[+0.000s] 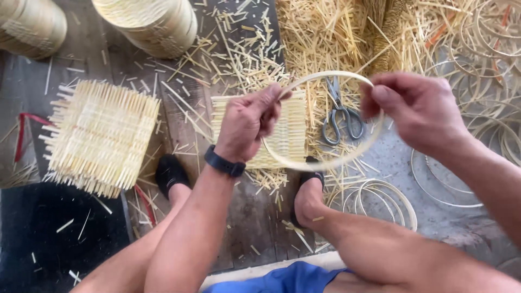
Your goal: Assembling and finishing a circular bamboo basket frame using strips and a wooden form.
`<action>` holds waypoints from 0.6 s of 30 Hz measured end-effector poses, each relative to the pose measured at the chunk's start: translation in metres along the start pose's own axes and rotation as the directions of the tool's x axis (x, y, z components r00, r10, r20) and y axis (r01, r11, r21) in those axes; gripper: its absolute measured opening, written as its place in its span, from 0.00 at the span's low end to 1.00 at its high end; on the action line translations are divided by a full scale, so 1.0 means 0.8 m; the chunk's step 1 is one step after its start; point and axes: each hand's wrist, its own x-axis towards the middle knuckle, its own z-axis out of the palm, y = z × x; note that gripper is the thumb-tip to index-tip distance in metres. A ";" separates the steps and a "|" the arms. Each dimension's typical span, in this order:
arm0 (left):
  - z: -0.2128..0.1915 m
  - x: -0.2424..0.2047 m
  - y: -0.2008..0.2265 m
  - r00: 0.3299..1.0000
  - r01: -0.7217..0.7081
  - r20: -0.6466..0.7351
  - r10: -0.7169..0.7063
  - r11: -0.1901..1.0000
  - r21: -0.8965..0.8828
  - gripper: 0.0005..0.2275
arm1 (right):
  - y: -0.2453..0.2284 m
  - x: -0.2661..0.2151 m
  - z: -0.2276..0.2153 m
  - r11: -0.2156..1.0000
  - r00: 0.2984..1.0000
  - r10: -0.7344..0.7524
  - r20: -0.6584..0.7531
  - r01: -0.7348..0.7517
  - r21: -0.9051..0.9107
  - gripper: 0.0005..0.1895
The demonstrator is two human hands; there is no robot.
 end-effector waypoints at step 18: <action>0.007 -0.084 -0.018 0.878 0.474 0.033 -0.477 0.858 -0.197 0.35 | -0.027 -0.014 0.171 -0.023 0.324 -0.703 0.633 0.879 -0.476 0.05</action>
